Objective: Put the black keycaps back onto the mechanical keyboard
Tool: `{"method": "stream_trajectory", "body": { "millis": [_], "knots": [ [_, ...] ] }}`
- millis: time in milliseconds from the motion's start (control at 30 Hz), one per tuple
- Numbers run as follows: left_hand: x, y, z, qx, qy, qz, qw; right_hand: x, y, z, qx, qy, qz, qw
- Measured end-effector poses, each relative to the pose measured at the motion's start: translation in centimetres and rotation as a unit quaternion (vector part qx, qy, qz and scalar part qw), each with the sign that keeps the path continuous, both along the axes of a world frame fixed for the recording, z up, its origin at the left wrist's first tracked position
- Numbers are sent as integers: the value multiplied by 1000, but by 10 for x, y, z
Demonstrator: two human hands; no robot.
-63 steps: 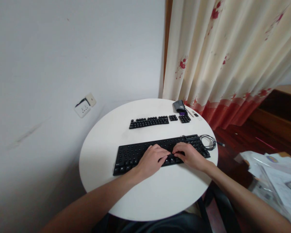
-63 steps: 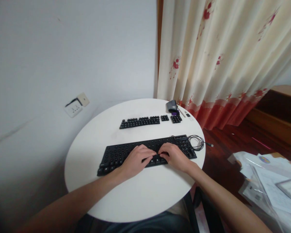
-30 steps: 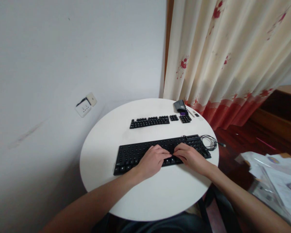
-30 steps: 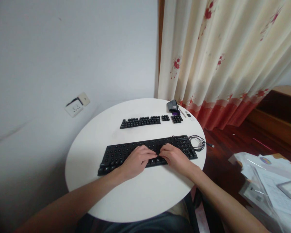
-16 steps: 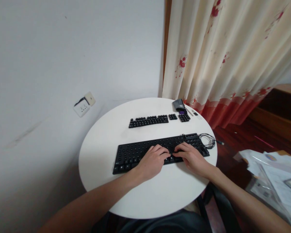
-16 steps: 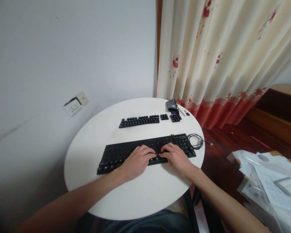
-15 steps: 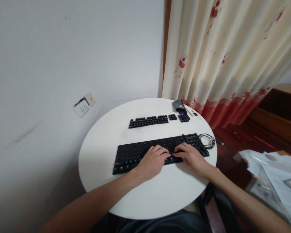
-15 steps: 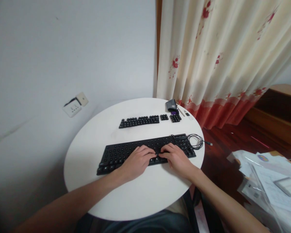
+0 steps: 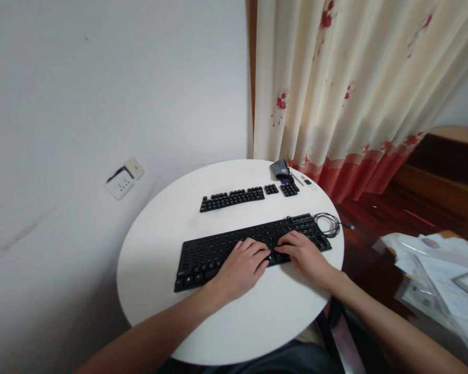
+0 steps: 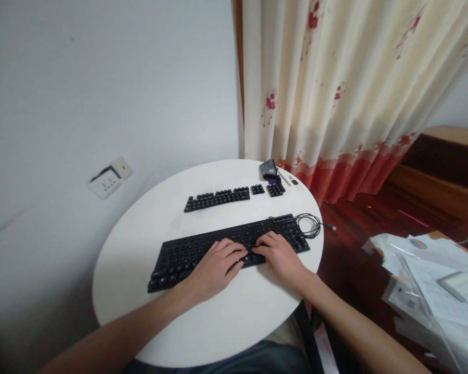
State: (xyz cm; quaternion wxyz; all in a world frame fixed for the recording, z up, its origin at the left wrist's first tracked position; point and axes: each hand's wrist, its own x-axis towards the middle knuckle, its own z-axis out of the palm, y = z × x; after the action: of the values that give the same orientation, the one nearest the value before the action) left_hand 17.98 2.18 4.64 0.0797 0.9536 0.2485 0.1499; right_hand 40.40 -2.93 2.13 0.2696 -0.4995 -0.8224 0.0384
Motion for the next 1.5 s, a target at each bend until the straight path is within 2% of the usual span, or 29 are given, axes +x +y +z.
{"method": "stream_trajectory", "body": {
  "millis": [200,333,400,500,633,733,900,1100,1333,1500],
  "knots": [
    [-2,3,9,-21,-38,5,999,5,-9,2,41,76,-13,996],
    [6,26,27,-17,-80,15,997,34,0,19,90,152,-65,982],
    [19,48,36,-12,-85,20,996,58,17,29,110,175,-115,972],
    [52,90,42,9,-87,32,996,97,60,37,121,154,-158,968],
    [110,139,35,41,-50,49,997,132,120,29,77,62,-177,979],
    [148,159,23,72,1,78,994,139,146,20,27,-26,-172,984],
    [181,168,6,82,25,97,992,135,160,15,-1,-114,-174,978],
    [187,171,-3,88,37,105,990,131,165,13,9,-156,-160,975],
    [187,165,-4,60,26,102,993,131,161,11,29,-142,-126,981],
    [185,162,-5,11,10,111,994,130,161,10,-1,-91,-81,992]
  ]
}}
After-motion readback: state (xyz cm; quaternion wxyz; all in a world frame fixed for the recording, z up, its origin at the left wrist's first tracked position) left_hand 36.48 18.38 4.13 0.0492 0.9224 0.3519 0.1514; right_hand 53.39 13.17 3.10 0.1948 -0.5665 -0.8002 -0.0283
